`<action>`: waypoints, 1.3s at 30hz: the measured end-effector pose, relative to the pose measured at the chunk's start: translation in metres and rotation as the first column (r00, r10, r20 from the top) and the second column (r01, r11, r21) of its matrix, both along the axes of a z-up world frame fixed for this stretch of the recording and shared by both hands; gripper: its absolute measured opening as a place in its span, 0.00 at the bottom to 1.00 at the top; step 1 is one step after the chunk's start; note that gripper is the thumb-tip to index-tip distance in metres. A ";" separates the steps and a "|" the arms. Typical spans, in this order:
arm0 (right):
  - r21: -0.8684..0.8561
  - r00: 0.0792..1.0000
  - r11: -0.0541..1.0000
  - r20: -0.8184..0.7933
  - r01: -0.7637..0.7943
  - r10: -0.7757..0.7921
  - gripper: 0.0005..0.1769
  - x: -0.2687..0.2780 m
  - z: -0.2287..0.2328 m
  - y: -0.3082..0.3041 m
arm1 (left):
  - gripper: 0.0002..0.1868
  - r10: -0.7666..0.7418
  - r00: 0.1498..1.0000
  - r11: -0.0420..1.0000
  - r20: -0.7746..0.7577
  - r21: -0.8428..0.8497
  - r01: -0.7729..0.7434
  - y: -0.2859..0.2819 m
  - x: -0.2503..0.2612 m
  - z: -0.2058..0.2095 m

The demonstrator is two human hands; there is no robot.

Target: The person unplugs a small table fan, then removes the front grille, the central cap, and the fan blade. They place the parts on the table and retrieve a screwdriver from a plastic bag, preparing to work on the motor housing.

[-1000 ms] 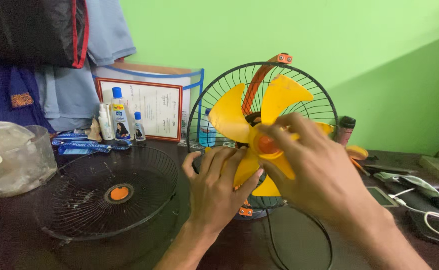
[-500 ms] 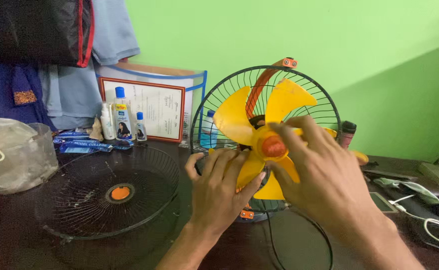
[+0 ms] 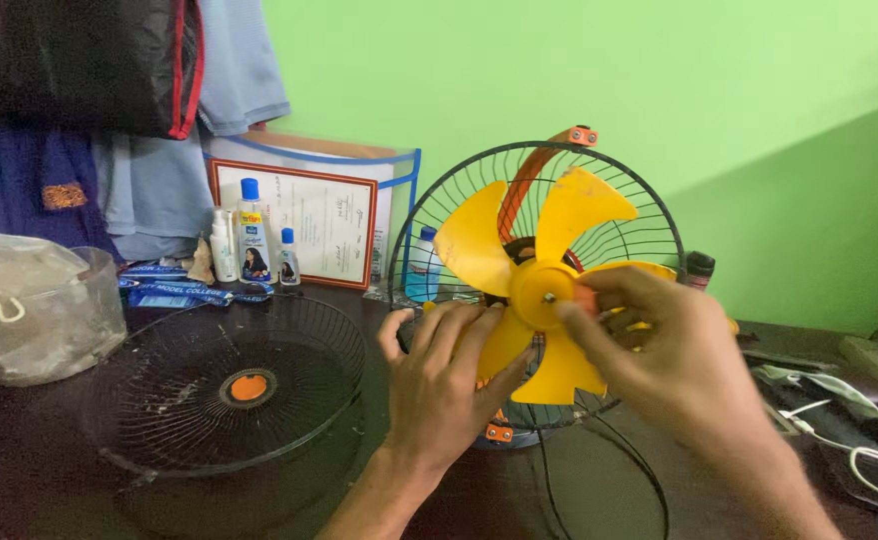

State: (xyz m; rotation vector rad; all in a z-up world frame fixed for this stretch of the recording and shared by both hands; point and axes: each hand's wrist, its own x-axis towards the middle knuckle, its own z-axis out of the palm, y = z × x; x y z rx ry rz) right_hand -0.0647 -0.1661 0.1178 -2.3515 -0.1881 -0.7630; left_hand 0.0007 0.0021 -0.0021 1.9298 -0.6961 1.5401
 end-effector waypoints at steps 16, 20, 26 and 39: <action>0.796 0.715 0.485 -0.096 -0.363 0.692 0.24 -0.008 -0.059 -0.037 | 0.23 -0.097 0.993 0.987 0.062 -0.120 0.104 0.005 -0.030 0.011; 0.778 0.621 0.434 -0.072 -0.455 0.780 0.27 -0.013 -0.071 -0.025 | 0.16 -0.322 0.938 0.907 -0.129 -0.326 0.266 -0.001 -0.073 0.003; 0.791 0.612 0.407 -0.053 -0.457 0.789 0.28 -0.016 -0.085 -0.004 | 0.17 -0.429 0.889 0.874 -0.160 -0.321 0.364 0.010 -0.094 0.002; 0.728 0.625 0.559 -0.232 -0.397 0.745 0.26 0.009 -0.141 0.046 | 0.32 -0.254 0.806 0.967 -0.536 -0.146 0.207 0.059 -0.116 -0.010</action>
